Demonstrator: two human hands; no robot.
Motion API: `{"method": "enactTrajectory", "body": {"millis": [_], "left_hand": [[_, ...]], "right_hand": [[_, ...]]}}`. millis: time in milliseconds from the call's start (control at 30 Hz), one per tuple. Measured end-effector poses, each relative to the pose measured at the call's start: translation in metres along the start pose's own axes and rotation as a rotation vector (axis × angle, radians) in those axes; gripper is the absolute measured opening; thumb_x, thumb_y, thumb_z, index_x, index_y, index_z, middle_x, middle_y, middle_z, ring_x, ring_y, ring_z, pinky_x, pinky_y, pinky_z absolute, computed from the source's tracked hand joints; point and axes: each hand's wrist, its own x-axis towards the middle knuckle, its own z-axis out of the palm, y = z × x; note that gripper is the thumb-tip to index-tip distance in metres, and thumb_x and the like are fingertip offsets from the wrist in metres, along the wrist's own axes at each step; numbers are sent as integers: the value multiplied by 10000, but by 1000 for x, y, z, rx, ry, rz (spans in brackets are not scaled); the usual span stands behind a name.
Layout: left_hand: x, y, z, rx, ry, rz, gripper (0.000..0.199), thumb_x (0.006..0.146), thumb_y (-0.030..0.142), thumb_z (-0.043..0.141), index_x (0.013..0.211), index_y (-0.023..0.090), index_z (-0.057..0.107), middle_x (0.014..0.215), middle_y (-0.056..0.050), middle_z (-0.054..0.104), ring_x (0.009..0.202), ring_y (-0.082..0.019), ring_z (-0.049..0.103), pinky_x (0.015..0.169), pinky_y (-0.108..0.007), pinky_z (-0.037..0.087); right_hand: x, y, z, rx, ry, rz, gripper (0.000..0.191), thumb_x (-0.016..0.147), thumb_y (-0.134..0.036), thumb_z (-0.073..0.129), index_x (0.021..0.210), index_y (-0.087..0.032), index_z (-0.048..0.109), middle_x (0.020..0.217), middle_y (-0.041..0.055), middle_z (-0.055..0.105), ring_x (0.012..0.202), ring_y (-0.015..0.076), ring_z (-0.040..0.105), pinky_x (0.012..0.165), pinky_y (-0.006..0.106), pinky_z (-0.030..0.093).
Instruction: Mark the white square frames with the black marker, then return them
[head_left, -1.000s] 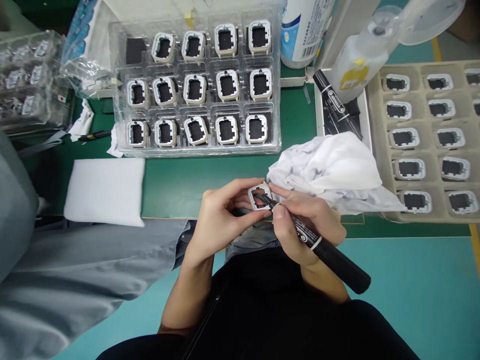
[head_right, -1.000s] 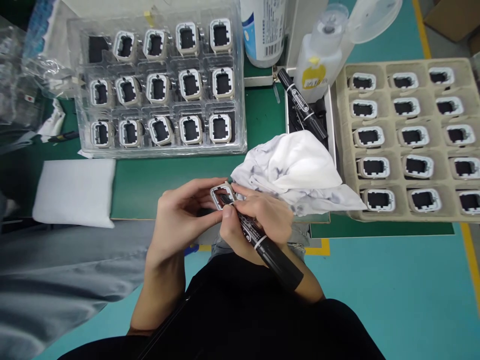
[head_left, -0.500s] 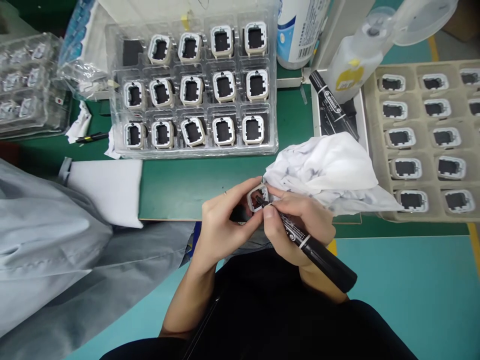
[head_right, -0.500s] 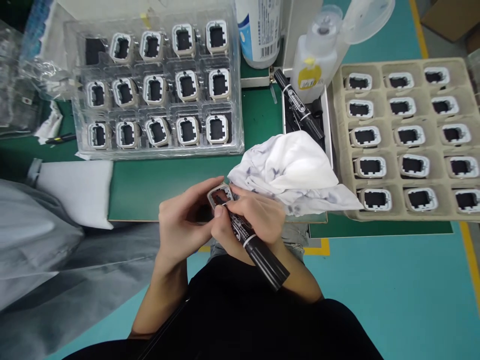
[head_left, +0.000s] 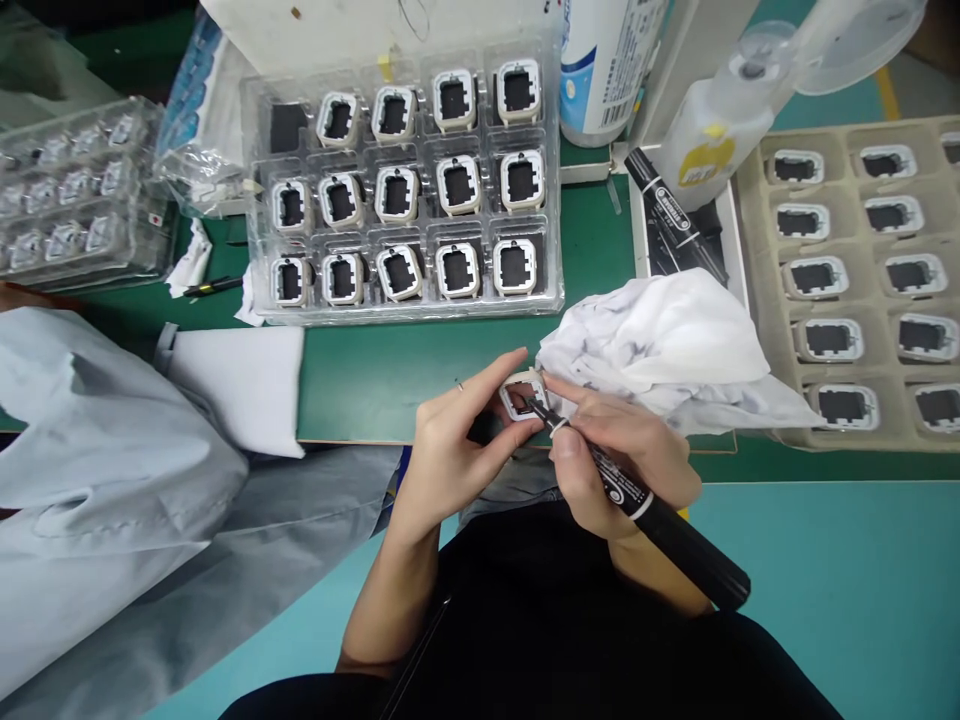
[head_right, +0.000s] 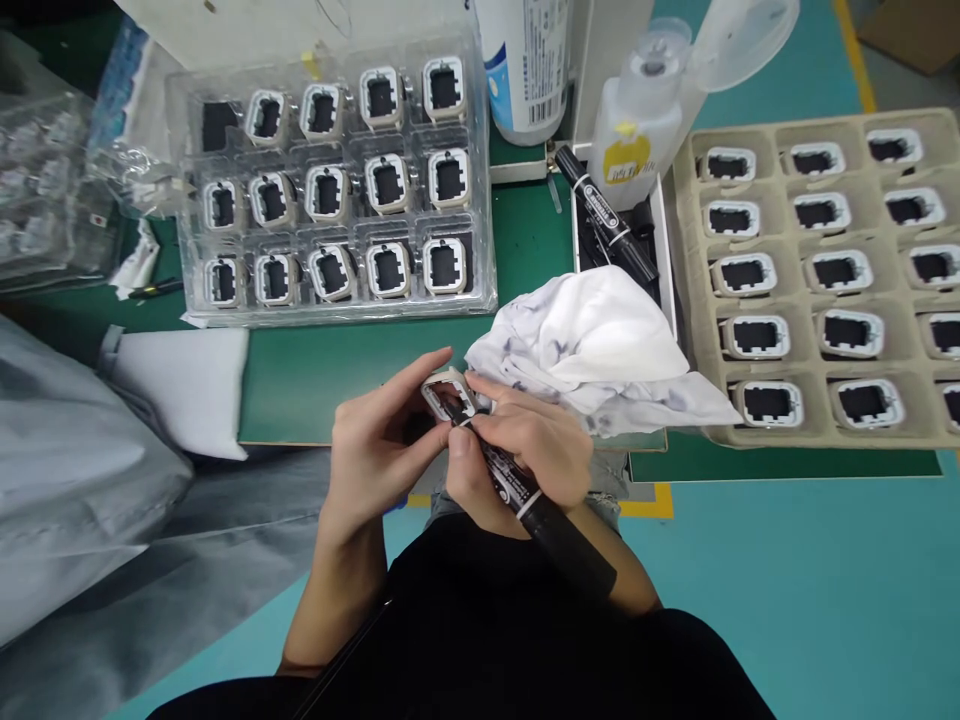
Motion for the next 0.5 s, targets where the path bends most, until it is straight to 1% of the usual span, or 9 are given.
{"method": "enactTrajectory", "body": {"millis": [67, 100, 233, 333, 433, 500], "left_hand": [[0, -2, -2, -2, -21, 12, 653, 1051, 405, 916, 1659, 261, 726, 1092, -59, 878, 826, -181, 793, 884, -292, 694], [0, -3, -3, -2, -29, 19, 662, 1060, 399, 905, 1677, 258, 710, 1090, -58, 873, 830, -179, 789, 883, -289, 690], [0, -6, -5, -2, -50, 47, 680, 1096, 377, 862, 1732, 258, 654, 1055, -46, 842, 818, -169, 753, 843, -281, 662], [2, -5, -6, 2, -76, 52, 684, 1108, 370, 843, 1750, 265, 631, 946, -12, 781, 778, -164, 715, 821, -288, 648], [4, -3, -6, -11, -101, 43, 706, 1093, 334, 852, 1759, 287, 623, 884, 12, 730, 727, -156, 670, 779, -287, 628], [5, -2, -6, -36, -97, 32, 730, 1074, 306, 865, 1762, 310, 622, 878, 18, 715, 695, -148, 631, 731, -277, 600]], "right_hand": [[0, 1, 1, 37, 9, -15, 190, 1021, -150, 701, 1110, -317, 707, 688, -97, 732, 489, 159, 686, 918, 452, 843], [-1, 2, 1, 62, 13, -22, 185, 1021, -146, 695, 1111, -308, 709, 687, -93, 729, 484, 155, 677, 917, 463, 843], [-1, 2, 0, 141, -9, -44, 236, 973, -75, 709, 1125, -256, 710, 708, -80, 726, 534, 145, 713, 941, 504, 840], [-1, 2, 0, 140, -6, -47, 274, 942, -42, 721, 1123, -247, 712, 720, -76, 737, 535, 146, 710, 947, 514, 839], [-2, 2, 1, 122, 4, -51, 250, 945, -55, 728, 1104, -246, 717, 716, -75, 734, 503, 142, 669, 934, 518, 841], [-3, 1, 2, 95, 22, -44, 215, 958, -71, 736, 1089, -241, 722, 724, -68, 733, 519, 146, 682, 924, 510, 842]]}}
